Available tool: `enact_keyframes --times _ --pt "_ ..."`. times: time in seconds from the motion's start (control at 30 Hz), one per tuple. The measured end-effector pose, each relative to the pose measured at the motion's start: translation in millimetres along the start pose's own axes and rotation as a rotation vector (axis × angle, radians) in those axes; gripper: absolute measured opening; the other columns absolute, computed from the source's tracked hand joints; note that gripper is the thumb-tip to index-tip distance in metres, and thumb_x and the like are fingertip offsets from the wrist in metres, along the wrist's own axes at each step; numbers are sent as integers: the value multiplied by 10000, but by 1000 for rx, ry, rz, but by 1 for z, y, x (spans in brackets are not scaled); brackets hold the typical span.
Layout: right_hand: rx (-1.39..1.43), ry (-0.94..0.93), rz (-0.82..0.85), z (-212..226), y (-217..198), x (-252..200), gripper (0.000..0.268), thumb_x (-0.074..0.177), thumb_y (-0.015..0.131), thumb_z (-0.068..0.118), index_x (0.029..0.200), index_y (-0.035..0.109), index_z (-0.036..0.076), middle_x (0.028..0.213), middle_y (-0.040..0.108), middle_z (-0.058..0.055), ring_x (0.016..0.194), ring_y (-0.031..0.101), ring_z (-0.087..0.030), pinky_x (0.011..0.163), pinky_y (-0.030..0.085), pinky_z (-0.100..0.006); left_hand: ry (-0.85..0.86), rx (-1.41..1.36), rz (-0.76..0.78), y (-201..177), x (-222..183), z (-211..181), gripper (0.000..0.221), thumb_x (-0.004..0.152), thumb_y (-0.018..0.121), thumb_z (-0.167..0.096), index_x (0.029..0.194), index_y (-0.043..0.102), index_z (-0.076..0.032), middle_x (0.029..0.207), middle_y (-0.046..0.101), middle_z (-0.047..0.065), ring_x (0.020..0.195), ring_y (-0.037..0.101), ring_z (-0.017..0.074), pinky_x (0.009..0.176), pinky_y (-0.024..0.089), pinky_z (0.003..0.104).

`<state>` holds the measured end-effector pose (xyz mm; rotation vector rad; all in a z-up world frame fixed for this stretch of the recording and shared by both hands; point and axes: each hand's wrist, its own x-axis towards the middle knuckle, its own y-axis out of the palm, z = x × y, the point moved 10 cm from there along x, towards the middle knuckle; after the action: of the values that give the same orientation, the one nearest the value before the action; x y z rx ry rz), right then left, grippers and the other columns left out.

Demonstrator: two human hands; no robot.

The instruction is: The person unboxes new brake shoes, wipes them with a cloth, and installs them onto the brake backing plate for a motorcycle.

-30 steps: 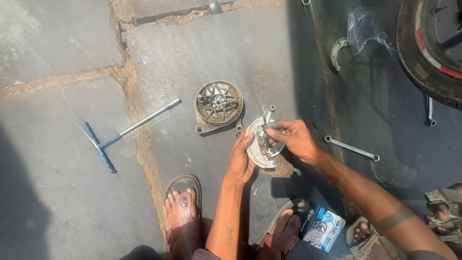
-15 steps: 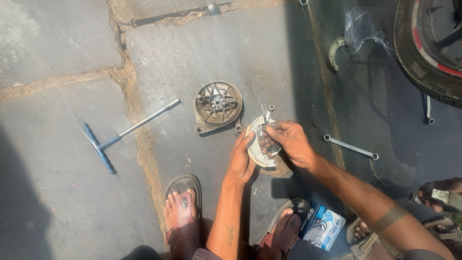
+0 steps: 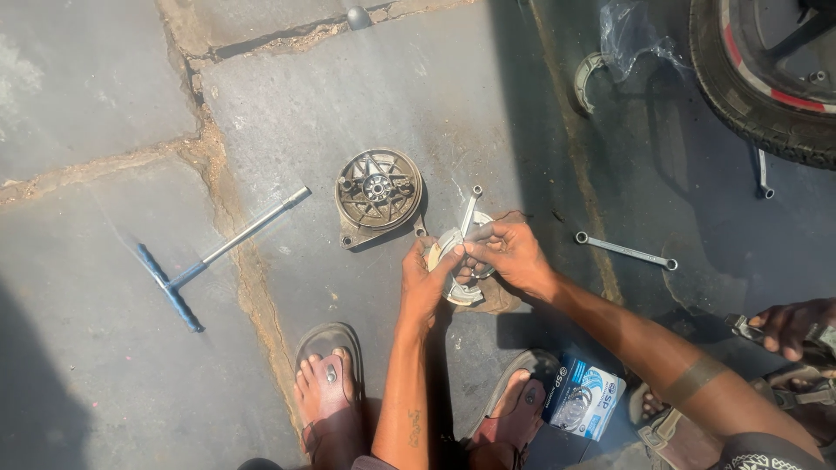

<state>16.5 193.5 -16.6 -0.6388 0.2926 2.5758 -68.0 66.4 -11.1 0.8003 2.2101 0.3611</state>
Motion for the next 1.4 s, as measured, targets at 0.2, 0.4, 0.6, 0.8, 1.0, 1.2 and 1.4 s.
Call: enact_keyframes --times 0.2,0.4,0.6,0.8,1.0,1.2,1.4 --pt "-136 50 175 -24 -27 16 251 958 693 139 1119 720 -53 903 742 -71 779 682 -104 684 573 -259 -97 47 -25 -6 4 22 255 919 745 -140 1072 669 49 796 703 91 646 662 125 580 566 271" --pt "-941 82 -439 2 -205 68 343 917 785 306 1091 757 13 986 755 -185 904 733 -293 863 554 -388 -111 -151 -33 -15 9 26 201 926 726 -128 1023 665 38 746 668 86 620 651 147 572 566 287" --pt "-1248 -184 -692 58 -271 125 536 932 802 345 1329 647 20 1347 577 -313 1217 537 -498 1005 446 -555 -133 -265 -37 -25 17 33 196 957 721 -182 936 630 -9 746 646 57 590 644 147 567 583 301" --pt "-1064 171 -700 53 -277 168 605 898 774 379 1358 595 30 1404 579 -253 1292 557 -423 1074 456 -488 -121 -229 -53 -40 10 29 173 911 752 -134 956 630 -19 759 660 58 606 649 145 572 576 301" --pt "-950 275 -761 7 -280 174 765 844 797 302 1392 416 -72 1362 535 -319 1268 507 -474 1067 398 -498 -111 -164 -71 -49 8 31 143 930 728 -124 990 652 -18 750 663 65 620 644 135 603 564 282" --pt "-756 -161 -876 52 -245 125 542 924 714 288 1296 495 -39 1164 575 -213 1023 534 -326 863 439 -397 -111 -178 -46 -40 9 35 150 938 727 -143 975 659 -14 720 660 72 605 639 139 589 551 284" --pt "-239 -118 -467 44 -152 102 347 1005 630 274 1201 573 -6 966 615 -107 778 562 -177 658 480 -297 -105 -202 -64 -34 9 33 167 936 734 -150 974 655 -8 730 650 63 603 640 143 578 561 292"
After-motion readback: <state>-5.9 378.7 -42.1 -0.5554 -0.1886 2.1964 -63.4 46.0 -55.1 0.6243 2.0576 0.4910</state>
